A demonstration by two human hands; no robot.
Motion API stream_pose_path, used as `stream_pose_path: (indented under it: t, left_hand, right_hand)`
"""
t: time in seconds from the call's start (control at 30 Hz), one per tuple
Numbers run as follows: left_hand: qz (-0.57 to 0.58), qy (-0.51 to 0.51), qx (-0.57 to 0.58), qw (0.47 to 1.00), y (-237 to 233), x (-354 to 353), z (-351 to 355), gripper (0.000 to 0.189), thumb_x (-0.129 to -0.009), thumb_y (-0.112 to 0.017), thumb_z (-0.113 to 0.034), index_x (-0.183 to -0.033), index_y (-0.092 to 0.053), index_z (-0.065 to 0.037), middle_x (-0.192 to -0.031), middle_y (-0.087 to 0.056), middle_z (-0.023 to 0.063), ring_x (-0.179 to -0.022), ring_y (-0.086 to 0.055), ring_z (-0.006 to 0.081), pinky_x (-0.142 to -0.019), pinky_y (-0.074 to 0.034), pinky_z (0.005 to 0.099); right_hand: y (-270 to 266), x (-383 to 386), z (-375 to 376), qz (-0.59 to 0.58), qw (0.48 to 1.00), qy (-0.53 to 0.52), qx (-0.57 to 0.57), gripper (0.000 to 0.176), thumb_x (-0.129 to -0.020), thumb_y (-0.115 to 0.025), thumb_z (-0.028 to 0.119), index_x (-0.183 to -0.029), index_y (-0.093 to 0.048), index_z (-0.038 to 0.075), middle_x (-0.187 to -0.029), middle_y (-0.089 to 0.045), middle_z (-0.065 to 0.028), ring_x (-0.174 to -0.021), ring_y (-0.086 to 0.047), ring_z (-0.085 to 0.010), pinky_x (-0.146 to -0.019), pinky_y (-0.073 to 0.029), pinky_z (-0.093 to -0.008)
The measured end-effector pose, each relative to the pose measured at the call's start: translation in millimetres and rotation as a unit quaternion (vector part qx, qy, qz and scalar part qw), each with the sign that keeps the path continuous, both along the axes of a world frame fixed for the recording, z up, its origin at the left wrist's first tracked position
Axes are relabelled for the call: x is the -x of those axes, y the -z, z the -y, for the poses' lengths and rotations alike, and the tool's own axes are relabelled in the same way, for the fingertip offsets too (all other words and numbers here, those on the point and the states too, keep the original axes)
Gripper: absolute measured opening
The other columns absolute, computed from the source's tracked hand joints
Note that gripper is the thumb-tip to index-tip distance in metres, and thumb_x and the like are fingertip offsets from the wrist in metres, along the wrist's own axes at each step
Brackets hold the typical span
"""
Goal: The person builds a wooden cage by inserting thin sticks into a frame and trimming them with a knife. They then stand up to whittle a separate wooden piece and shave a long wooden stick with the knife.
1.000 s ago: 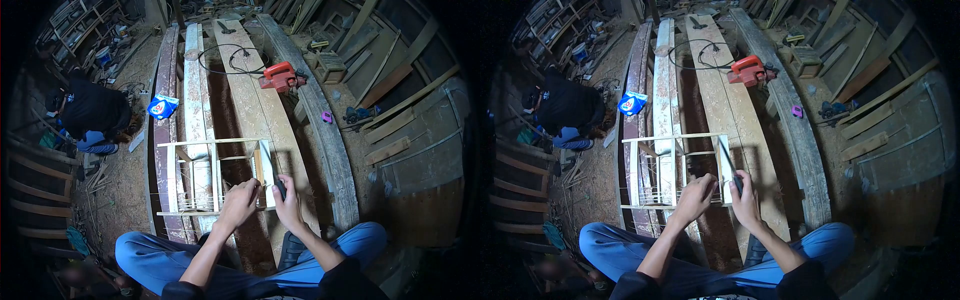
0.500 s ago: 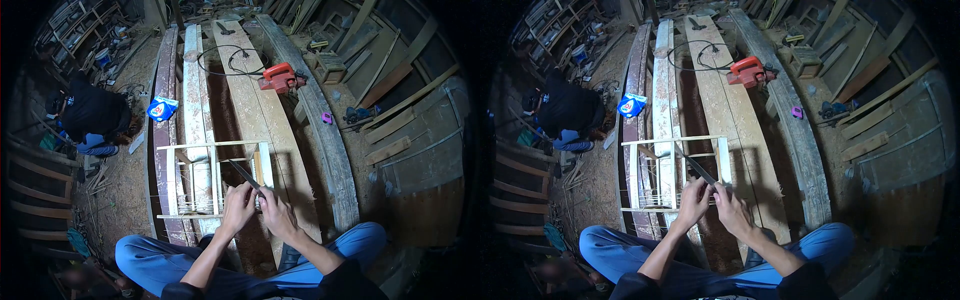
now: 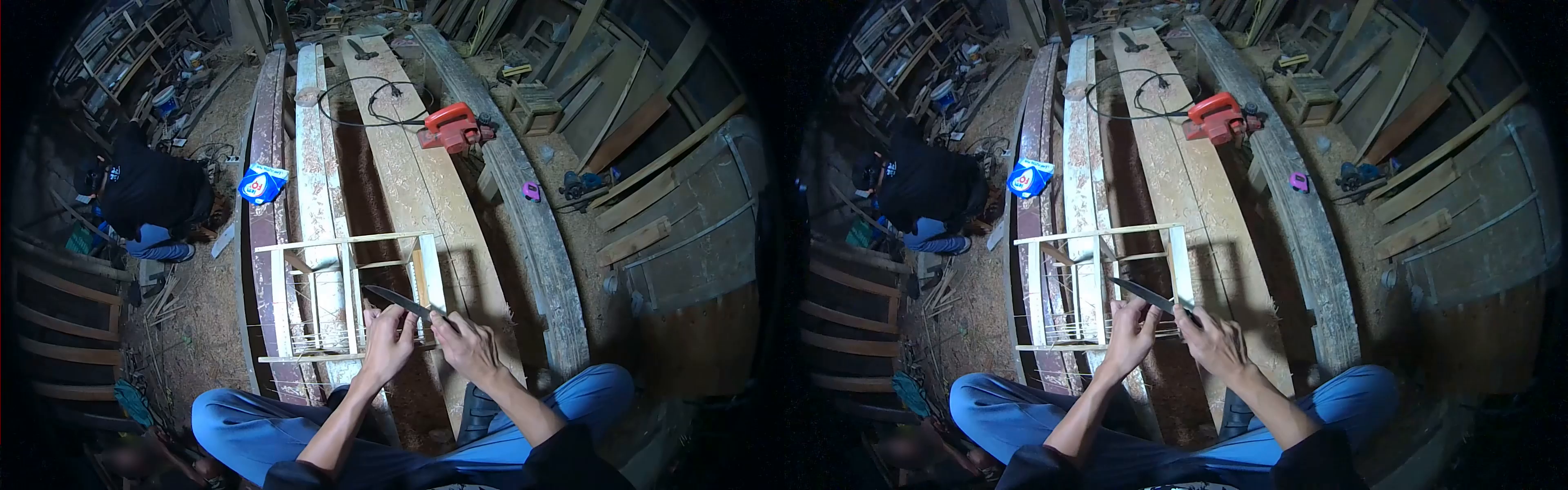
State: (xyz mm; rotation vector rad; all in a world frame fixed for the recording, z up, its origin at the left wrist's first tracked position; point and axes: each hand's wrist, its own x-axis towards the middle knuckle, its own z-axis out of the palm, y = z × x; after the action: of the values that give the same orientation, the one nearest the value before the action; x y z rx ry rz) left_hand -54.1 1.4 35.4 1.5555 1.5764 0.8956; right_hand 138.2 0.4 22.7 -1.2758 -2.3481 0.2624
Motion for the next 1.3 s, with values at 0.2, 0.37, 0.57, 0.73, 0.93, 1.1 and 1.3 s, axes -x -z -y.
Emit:
stream_pose_path:
  t: [0.2,0.37,0.57,0.73,0.93,1.1,1.3]
  left_hand:
    - [-0.01,0.008,0.001,1.0,0.4,-2.8,0.6,0.017,-0.1,-0.062,-0.018,-0.099,-0.073,-0.006,-0.079,-0.064,0.0141,-0.071,-0.049,0.0282,-0.082,-0.03,0.0388]
    - [0.092,-0.034,-0.002,0.995,-0.1,-4.5,-0.1,0.017,-0.101,-0.061,-0.013,-0.101,-0.072,-0.001,-0.07,-0.064,0.0107,-0.057,-0.049,0.0168,-0.059,-0.037,0.0344]
    - [0.053,-0.076,0.007,0.996,25.8,6.8,2.3,0.018,-0.102,-0.06,-0.023,-0.103,-0.072,-0.009,-0.07,-0.063,0.0071,-0.069,-0.056,0.0223,-0.083,-0.032,0.036]
    - [0.036,-0.076,-0.017,0.996,20.9,2.7,3.6,0.016,-0.101,-0.061,-0.02,-0.1,-0.071,-0.008,-0.079,-0.068,0.0089,-0.071,-0.059,0.0264,-0.079,-0.039,0.0375]
    - [0.089,-0.052,0.002,0.995,16.3,-4.8,7.7,0.012,-0.101,-0.061,-0.013,-0.101,-0.068,-0.003,-0.065,-0.06,0.0101,-0.054,-0.049,0.0194,-0.056,-0.039,0.0362]
    - [0.091,-0.057,-0.014,0.994,20.6,-7.2,8.1,0.013,-0.101,-0.061,-0.012,-0.1,-0.067,-0.001,-0.064,-0.058,0.0106,-0.053,-0.049,0.0167,-0.052,-0.038,0.0353]
    - [0.115,-0.053,0.001,0.992,8.5,-2.9,10.4,0.012,-0.096,-0.067,-0.01,-0.098,-0.067,0.001,-0.07,-0.063,0.0105,-0.057,-0.054,0.0169,-0.056,-0.045,0.0308]
  right_hand:
    - [8.6,-17.6,-1.1,0.025,0.997,-0.005,-0.066,0.046,-0.087,-0.07,0.008,-0.13,-0.065,0.021,-0.08,-0.054,-0.0025,-0.064,-0.062,-0.0202,-0.049,-0.051,-0.0361]
    - [5.4,-45.8,-8.1,0.068,0.995,0.007,-0.073,0.037,-0.092,-0.066,0.013,-0.128,-0.066,0.021,-0.08,-0.056,-0.004,-0.069,-0.065,-0.0215,-0.05,-0.051,-0.0376]
    - [-29.9,-60.9,-7.4,-0.12,0.95,0.261,0.119,0.026,-0.105,-0.052,0.02,-0.125,-0.062,0.006,-0.108,-0.071,-0.0224,-0.1,-0.071,-0.0384,-0.084,-0.056,-0.0475]
    - [-29.3,10.1,22.9,-0.239,0.947,0.056,0.207,0.033,-0.105,-0.051,0.012,-0.137,-0.051,0.006,-0.105,-0.068,-0.0218,-0.091,-0.068,-0.0428,-0.078,-0.054,-0.047]
    - [7.7,36.2,20.9,-0.266,0.958,0.042,0.1,0.034,-0.103,-0.053,0.009,-0.136,-0.052,0.006,-0.1,-0.062,-0.0237,-0.083,-0.065,-0.0426,-0.069,-0.053,-0.0511]
    - [1.6,32.5,23.1,-0.198,0.972,0.042,0.123,0.034,-0.102,-0.054,0.009,-0.136,-0.053,0.006,-0.106,-0.062,-0.0235,-0.079,-0.066,-0.0441,-0.064,-0.054,-0.0518]
    - [-3.7,39.2,25.4,-0.19,0.971,0.052,0.139,0.034,-0.103,-0.055,0.012,-0.136,-0.053,0.005,-0.109,-0.062,-0.0242,-0.083,-0.067,-0.045,-0.066,-0.055,-0.0515]
